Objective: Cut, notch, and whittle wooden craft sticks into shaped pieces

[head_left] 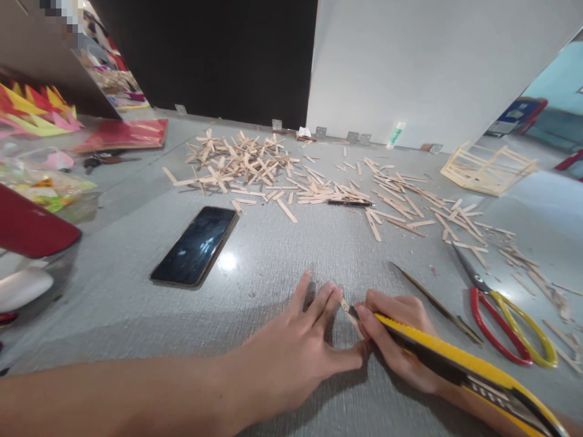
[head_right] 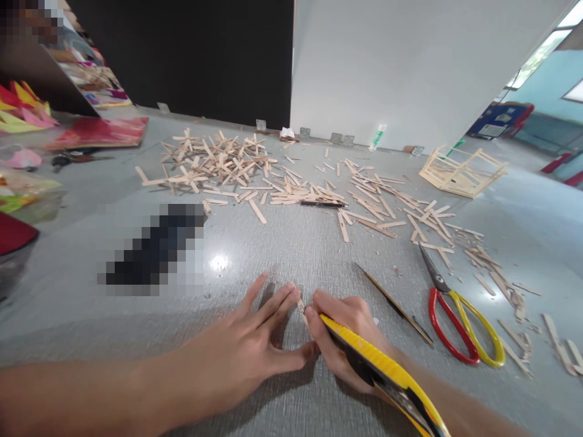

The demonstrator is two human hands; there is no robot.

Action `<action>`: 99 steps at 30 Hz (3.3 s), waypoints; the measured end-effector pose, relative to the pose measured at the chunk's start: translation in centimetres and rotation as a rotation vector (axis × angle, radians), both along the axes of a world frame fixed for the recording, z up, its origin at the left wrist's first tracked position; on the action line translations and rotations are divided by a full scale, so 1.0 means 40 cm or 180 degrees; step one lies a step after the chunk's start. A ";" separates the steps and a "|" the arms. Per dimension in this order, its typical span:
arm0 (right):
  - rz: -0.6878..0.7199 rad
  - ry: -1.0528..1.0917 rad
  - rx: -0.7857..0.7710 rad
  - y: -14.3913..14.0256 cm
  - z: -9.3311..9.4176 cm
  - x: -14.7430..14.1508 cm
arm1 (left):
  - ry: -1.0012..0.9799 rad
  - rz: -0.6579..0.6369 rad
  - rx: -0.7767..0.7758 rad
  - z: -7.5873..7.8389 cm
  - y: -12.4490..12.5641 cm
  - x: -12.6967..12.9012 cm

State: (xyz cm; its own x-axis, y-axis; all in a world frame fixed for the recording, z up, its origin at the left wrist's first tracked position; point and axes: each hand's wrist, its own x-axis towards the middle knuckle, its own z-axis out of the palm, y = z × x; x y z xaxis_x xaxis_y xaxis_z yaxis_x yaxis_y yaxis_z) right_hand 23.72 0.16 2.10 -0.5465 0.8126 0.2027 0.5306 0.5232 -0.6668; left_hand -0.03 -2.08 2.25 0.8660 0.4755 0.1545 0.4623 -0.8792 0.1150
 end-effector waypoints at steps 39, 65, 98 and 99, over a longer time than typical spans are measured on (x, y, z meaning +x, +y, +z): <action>-0.0657 0.0199 -0.0865 0.001 0.024 -0.020 | 0.0128 -0.0148 0.0092 -0.005 0.001 0.007; -0.0470 -0.0092 0.0071 0.007 0.005 -0.015 | 0.0043 0.0072 0.0143 -0.012 -0.008 0.005; -0.0452 0.0064 -0.0143 0.001 0.031 -0.018 | 0.0218 0.0066 0.0103 0.006 -0.004 0.001; -0.0498 0.0079 -0.0218 0.002 0.034 -0.019 | 0.0226 0.0050 0.0126 0.005 -0.004 0.002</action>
